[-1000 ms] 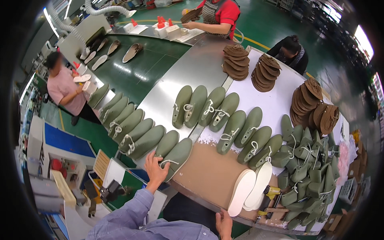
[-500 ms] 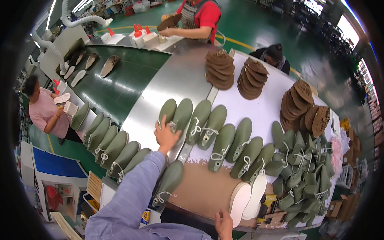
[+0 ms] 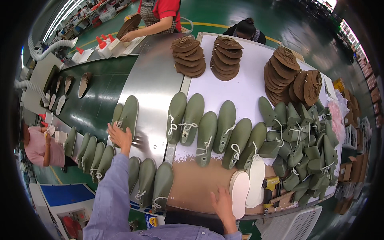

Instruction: The person assembles green slipper uppers onto white insoles at a factory workstation. They repeatedly pick up a slipper upper, align it with an insole, and use a hammer to drive a metal staple into the heel to secure the parts. The person then ties a white string through the eyelets of the slipper upper and places the finished unit on the table.

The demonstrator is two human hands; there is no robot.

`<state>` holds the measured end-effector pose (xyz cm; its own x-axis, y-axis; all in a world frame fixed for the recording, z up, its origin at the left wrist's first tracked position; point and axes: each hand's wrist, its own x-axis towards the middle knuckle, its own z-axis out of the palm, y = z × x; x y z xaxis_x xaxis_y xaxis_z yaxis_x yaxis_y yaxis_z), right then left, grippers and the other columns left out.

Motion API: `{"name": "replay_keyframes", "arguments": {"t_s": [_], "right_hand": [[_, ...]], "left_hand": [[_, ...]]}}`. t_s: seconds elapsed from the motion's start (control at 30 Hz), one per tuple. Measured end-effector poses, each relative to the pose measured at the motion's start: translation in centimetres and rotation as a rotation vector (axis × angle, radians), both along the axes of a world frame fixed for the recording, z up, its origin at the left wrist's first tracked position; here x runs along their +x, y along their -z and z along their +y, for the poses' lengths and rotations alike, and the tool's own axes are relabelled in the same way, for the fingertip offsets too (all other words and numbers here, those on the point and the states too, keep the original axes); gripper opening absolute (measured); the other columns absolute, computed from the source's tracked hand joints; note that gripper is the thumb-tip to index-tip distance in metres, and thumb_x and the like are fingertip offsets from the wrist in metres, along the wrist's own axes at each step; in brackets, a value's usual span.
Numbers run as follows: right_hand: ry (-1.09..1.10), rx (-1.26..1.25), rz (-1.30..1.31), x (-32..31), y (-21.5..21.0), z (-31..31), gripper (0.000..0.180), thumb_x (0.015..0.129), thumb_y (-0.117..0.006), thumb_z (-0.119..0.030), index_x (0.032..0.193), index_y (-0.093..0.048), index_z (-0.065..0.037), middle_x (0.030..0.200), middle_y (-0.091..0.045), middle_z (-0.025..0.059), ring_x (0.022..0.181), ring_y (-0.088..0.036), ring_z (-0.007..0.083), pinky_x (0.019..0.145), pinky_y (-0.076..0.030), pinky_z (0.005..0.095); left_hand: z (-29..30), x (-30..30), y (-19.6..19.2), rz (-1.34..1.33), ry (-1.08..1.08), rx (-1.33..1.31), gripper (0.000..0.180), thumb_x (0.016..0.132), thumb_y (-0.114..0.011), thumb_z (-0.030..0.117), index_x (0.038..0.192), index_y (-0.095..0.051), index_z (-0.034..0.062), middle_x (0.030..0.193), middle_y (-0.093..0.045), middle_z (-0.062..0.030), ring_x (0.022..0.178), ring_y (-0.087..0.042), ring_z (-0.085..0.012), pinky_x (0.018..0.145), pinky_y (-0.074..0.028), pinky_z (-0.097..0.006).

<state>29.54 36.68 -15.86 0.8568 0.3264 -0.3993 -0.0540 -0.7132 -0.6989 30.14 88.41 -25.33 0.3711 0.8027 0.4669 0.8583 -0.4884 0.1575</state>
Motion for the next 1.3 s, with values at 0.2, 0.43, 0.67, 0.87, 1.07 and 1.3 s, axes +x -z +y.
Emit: {"name": "replay_keyframes", "arguments": {"t_s": [0.2, 0.43, 0.67, 0.87, 1.07, 1.3], "right_hand": [[-0.027, 0.044, -0.308, 7.0, 7.0, 8.4, 0.077, 0.093, -0.071, -0.024, 0.151, -0.031, 0.008, 0.147, -0.043, 0.0299, 0.128, -0.051, 0.0444, 0.103, -0.045, 0.049], [0.082, 0.024, -0.164, 10.4, 6.8, 12.1, 0.081, 0.093, -0.07, -0.026, 0.151, -0.027, 0.012, 0.142, -0.044, 0.032, 0.127, -0.05, 0.0473, 0.105, -0.045, 0.0482], [-0.026, 0.281, -0.174, 9.4, 7.7, 14.2, 0.07, 0.092, -0.07, -0.022, 0.149, -0.038, 0.006, 0.143, -0.045, 0.03, 0.126, -0.05, 0.0478, 0.106, -0.043, 0.0497], [0.16, 0.023, -0.644, 15.3, 4.3, 12.0, 0.059, 0.089, -0.067, -0.01, 0.144, -0.048, 0.001, 0.147, -0.045, 0.0248, 0.125, -0.05, 0.0406, 0.102, -0.043, 0.0487], [0.332, -0.102, -0.683, 18.6, 7.0, 11.6, 0.072, 0.085, -0.069, -0.003, 0.15, -0.038, 0.001, 0.145, -0.046, 0.025, 0.122, -0.048, 0.0433, 0.102, -0.043, 0.0499], [0.22, -0.054, -0.393, 17.3, 8.4, 12.1, 0.076, 0.087, -0.072, -0.016, 0.153, -0.036, -0.005, 0.135, -0.054, 0.0227, 0.114, -0.051, 0.041, 0.099, -0.043, 0.0502]], "left_hand": [[-18.9, 8.8, -4.1, 0.014, 0.685, -0.412, 0.077, 0.078, -0.08, 0.049, 0.14, -0.055, 0.0107, 0.161, -0.032, -0.0147, 0.15, -0.017, -0.0476, 0.112, -0.018, -0.076], [-19.9, 14.9, -0.8, -0.008, 0.722, -0.412, 0.054, 0.073, -0.081, 0.04, 0.113, -0.07, 0.0062, 0.15, -0.045, -0.0108, 0.143, -0.031, -0.0421, 0.103, -0.037, -0.063], [-9.1, 10.9, -0.8, -0.055, 0.658, -0.274, 0.044, 0.071, -0.084, 0.036, 0.096, -0.069, 0.0028, 0.138, -0.06, -0.0117, 0.113, -0.064, -0.0338, 0.093, -0.052, -0.044], [-5.6, 8.3, -3.2, 0.082, 0.378, -0.053, 0.05, 0.078, -0.081, 0.029, 0.117, -0.063, 0.0029, 0.143, -0.054, -0.0178, 0.126, -0.054, -0.0386, 0.102, -0.044, -0.048], [-18.8, 4.9, -5.6, -0.118, 0.869, -0.616, 0.074, 0.084, -0.076, 0.014, 0.147, -0.041, -0.0038, 0.15, -0.044, -0.0255, 0.139, -0.042, -0.0429, 0.116, -0.035, -0.048], [-23.9, 5.1, -0.4, -0.146, 0.825, -0.763, 0.065, 0.096, -0.06, 0.008, 0.154, -0.032, -0.0015, 0.151, -0.042, -0.0277, 0.14, -0.043, -0.0434, 0.115, -0.036, -0.048]]}}
